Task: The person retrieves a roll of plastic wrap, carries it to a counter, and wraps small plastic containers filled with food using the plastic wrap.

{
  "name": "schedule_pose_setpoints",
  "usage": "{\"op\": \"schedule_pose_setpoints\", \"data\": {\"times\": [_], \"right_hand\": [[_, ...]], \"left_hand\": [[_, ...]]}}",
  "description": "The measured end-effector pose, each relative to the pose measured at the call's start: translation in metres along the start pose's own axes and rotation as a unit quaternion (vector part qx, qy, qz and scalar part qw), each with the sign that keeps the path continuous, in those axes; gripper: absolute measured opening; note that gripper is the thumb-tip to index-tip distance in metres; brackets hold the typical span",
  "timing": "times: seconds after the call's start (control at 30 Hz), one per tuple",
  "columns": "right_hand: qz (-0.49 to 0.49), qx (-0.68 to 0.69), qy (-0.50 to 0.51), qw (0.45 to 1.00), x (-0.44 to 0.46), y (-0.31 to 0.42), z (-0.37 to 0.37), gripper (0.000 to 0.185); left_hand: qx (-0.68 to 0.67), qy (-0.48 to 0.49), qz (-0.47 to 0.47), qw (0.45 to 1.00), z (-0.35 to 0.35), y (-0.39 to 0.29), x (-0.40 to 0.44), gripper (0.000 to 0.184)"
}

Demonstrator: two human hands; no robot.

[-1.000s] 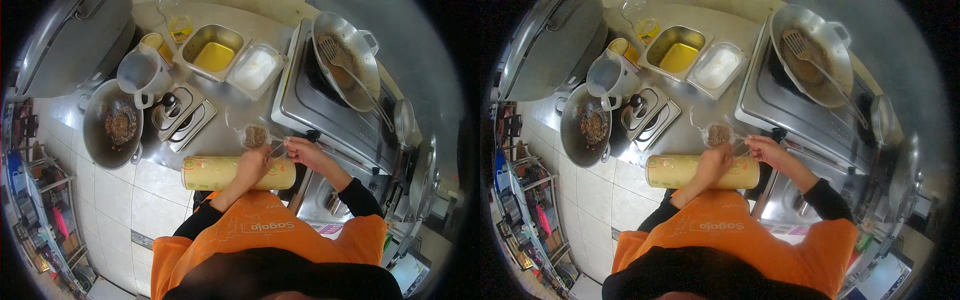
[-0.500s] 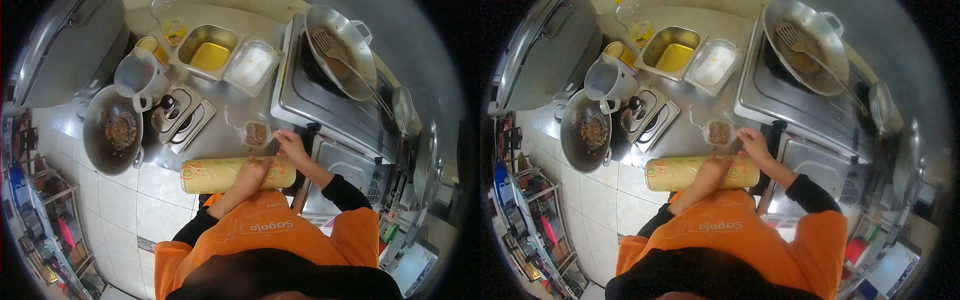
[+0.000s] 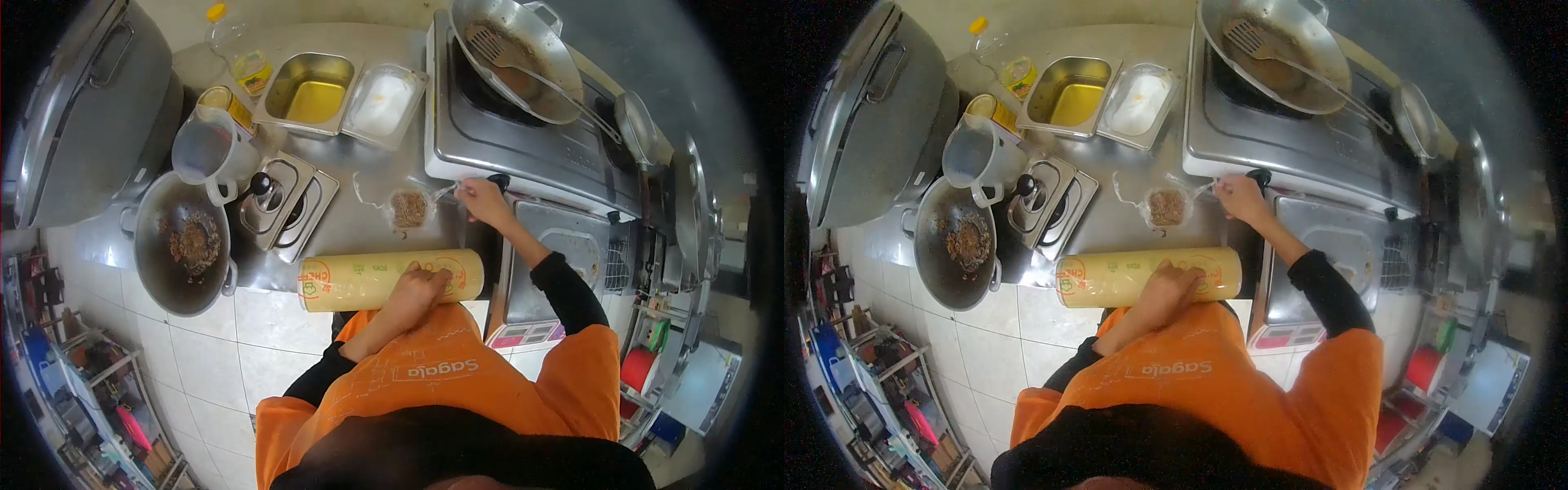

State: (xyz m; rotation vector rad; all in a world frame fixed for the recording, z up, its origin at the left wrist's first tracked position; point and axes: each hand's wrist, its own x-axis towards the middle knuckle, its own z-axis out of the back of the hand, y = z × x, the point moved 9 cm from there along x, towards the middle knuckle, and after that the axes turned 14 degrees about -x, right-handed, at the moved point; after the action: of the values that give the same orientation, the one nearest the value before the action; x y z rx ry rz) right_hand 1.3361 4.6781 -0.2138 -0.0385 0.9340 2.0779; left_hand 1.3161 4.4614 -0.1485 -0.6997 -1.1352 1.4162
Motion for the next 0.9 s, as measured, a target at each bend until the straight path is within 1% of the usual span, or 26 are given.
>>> {"op": "schedule_pose_setpoints", "data": {"times": [0.03,0.07,0.1,0.13,0.17,0.2,0.23,0.27,0.3,0.33,0.37,0.43,0.47,0.53,0.57,0.6,0.63,0.67,0.73,0.77,0.83,0.87,0.9], "right_hand": [[0.013,-0.089,0.071,0.993,-0.005,0.006,-0.003,0.023],[0.026,-0.177,0.141,0.974,-0.011,0.01,-0.006,0.023],[0.024,-0.175,0.137,0.975,-0.015,0.015,0.003,0.023],[-0.001,-0.177,0.195,0.965,-0.024,0.013,0.001,0.023],[-0.026,-0.179,0.252,0.951,-0.033,0.008,-0.002,0.024],[-0.026,-0.177,0.247,0.952,-0.039,0.003,-0.003,0.024],[0.089,-0.302,0.064,0.947,-0.039,0.019,0.017,0.024],[0.196,-0.409,-0.124,0.883,-0.053,0.045,0.035,0.024],[0.192,-0.408,-0.129,0.883,-0.055,0.045,0.032,0.024],[0.195,-0.335,-0.122,0.914,-0.055,0.053,0.026,0.023],[0.196,-0.259,-0.115,0.939,-0.056,0.06,0.02,0.022],[0.136,-0.152,0.011,0.979,-0.05,0.063,-0.017,0.021],[0.137,-0.15,0.004,0.979,-0.045,0.062,-0.027,0.021],[0.134,-0.155,0.022,0.979,-0.03,0.05,-0.054,0.022],[0.135,-0.154,0.013,0.979,-0.027,0.049,-0.055,0.022],[0.124,-0.133,-0.001,0.983,-0.026,0.045,-0.056,0.021],[0.111,-0.11,-0.016,0.988,-0.027,0.047,-0.052,0.021],[0.109,-0.107,-0.023,0.988,-0.028,0.05,-0.048,0.021],[0.024,0.067,0.014,0.997,-0.031,0.046,-0.043,0.021],[0.023,0.069,0.009,0.997,-0.034,0.053,-0.036,0.021],[0.067,0.066,-0.084,0.992,-0.043,0.077,-0.006,0.019],[0.065,0.067,-0.091,0.991,-0.049,0.087,0.002,0.019],[0.081,0.106,-0.126,0.983,-0.057,0.1,0.014,0.018]], "left_hand": [[0.002,0.004,-0.002,1.0,0.004,-0.002,0.001,0.019],[-0.024,-0.004,-0.021,0.999,0.011,-0.008,0.003,0.021],[-0.05,-0.013,-0.039,0.998,0.019,-0.014,0.004,0.024],[-0.05,-0.009,-0.043,0.998,0.025,-0.018,0.004,0.024],[-0.065,0.006,-0.016,0.998,0.03,-0.015,0.005,0.026],[-0.079,0.02,0.012,0.997,0.037,-0.011,0.005,0.028],[-0.107,0.024,0.077,0.991,0.05,0.001,0.005,0.027],[-0.133,0.028,0.141,0.981,0.064,0.016,0.007,0.027],[-0.105,-0.035,0.152,0.982,0.089,0.032,0.014,0.028],[-0.078,-0.097,0.162,0.979,0.109,0.05,0.022,0.029],[-0.076,-0.092,0.157,0.98,0.11,0.063,0.034,0.029],[0.079,-0.049,0.187,0.978,0.106,0.095,0.049,0.03],[0.083,-0.048,0.181,0.979,0.1,0.109,0.05,0.03],[0.091,0.05,0.164,0.981,0.074,0.137,0.059,0.027],[0.096,0.051,0.157,0.982,0.075,0.144,0.062,0.027],[-0.09,0.022,0.22,0.971,0.074,0.162,0.057,0.023],[-0.271,-0.005,0.275,0.922,0.072,0.171,0.052,0.02],[-0.267,0.001,0.272,0.924,0.073,0.171,0.052,0.02],[-0.354,-0.062,0.219,0.907,0.085,0.167,0.056,0.011],[-0.352,-0.058,0.217,0.909,0.088,0.153,0.058,0.011],[-0.333,-0.104,0.159,0.924,0.107,0.114,0.064,0.006],[-0.332,-0.098,0.155,0.925,0.111,0.097,0.065,0.006],[-0.326,-0.103,0.137,0.93,0.117,0.078,0.066,0.007]]}}
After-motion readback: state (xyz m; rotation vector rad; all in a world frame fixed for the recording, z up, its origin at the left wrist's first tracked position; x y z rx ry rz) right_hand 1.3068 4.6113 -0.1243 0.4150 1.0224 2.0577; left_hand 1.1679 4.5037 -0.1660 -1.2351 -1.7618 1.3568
